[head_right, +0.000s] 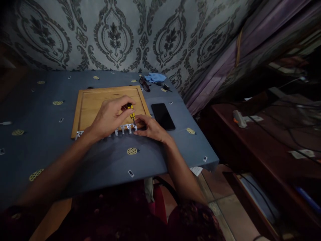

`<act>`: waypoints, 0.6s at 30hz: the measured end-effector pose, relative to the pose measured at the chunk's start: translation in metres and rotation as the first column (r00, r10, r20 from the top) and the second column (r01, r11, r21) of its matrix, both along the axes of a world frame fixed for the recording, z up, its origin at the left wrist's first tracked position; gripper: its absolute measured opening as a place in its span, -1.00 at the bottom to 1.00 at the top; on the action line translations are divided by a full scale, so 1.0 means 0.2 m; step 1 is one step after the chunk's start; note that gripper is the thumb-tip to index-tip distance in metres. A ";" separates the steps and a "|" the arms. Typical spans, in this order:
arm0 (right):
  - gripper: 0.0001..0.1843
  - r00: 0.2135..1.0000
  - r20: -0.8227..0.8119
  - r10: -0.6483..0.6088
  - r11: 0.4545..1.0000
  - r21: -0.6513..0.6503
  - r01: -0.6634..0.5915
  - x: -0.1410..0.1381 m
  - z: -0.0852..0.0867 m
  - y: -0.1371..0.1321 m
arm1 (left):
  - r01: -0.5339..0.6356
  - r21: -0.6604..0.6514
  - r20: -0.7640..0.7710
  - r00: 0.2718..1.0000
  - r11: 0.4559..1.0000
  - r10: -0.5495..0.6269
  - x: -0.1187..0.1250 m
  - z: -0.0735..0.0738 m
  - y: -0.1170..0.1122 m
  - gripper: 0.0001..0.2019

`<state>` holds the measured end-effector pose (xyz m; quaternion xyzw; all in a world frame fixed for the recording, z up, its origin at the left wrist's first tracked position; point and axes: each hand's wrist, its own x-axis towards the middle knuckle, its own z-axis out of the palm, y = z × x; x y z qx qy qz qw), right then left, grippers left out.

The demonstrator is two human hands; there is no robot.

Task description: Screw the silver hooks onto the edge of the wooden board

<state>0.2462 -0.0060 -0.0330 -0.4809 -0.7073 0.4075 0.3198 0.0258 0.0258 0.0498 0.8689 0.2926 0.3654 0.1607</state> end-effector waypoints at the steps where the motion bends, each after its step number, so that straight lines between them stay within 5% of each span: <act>1: -0.41 1.000 0.002 0.004 1.000 0.001 -0.004 0.00 0.00 0.00 | 0.000 0.004 -0.001 1.000 1.000 0.000 0.00 0.00 0.00 -0.86; 18: -0.37 1.000 0.017 0.011 0.999 0.035 -0.012 0.00 0.01 0.00 | -0.020 0.013 -0.076 0.997 1.000 0.021 0.02 0.03 -0.04 -0.90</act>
